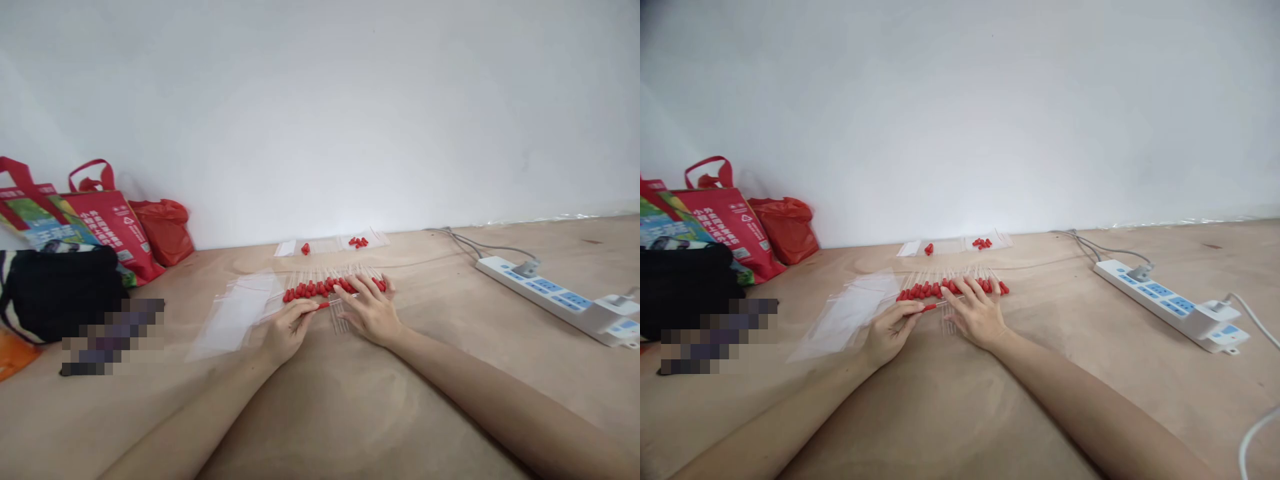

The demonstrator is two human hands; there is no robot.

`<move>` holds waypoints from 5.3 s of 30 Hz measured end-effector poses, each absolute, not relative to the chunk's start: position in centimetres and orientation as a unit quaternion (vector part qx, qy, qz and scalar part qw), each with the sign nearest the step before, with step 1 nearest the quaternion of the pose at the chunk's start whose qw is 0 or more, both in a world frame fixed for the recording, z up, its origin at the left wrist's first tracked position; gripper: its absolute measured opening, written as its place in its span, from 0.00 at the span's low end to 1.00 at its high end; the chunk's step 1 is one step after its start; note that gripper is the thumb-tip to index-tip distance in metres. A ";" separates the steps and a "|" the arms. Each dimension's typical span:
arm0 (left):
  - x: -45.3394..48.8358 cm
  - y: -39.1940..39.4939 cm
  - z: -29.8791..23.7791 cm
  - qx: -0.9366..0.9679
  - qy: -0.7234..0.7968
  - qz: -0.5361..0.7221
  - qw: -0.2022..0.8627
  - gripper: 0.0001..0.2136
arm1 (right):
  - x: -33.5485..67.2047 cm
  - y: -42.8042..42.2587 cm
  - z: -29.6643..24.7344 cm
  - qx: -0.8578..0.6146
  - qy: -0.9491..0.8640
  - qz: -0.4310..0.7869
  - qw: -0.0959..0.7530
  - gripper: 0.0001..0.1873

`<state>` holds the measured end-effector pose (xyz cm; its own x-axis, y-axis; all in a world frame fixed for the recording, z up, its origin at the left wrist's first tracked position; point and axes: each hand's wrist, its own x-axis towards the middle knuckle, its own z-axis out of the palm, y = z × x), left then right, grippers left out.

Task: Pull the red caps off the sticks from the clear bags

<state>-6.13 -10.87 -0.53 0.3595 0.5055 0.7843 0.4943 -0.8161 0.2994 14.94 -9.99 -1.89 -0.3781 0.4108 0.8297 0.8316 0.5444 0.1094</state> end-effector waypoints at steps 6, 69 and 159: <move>-6.3 -11.0 -0.2 0.856 0.268 0.441 -0.028 0.09 | 14.9 -9.4 -2.4 -0.348 -0.798 -0.288 0.399 0.10; -11.3 -8.8 0.1 0.705 0.619 0.344 -0.023 0.14 | 14.6 -9.6 -2.1 -0.455 -0.804 -0.102 0.369 0.12; -5.6 -12.2 0.0 0.902 0.320 0.267 -0.114 0.12 | 15.5 -11.2 -1.3 -0.274 -0.866 -0.201 0.368 0.11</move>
<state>-5.60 -12.16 -0.03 0.6525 0.5159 0.5550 0.6377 -0.7695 -0.0345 15.49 -11.21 -1.31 -0.5788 0.3264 0.7472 0.6219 0.7695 0.1456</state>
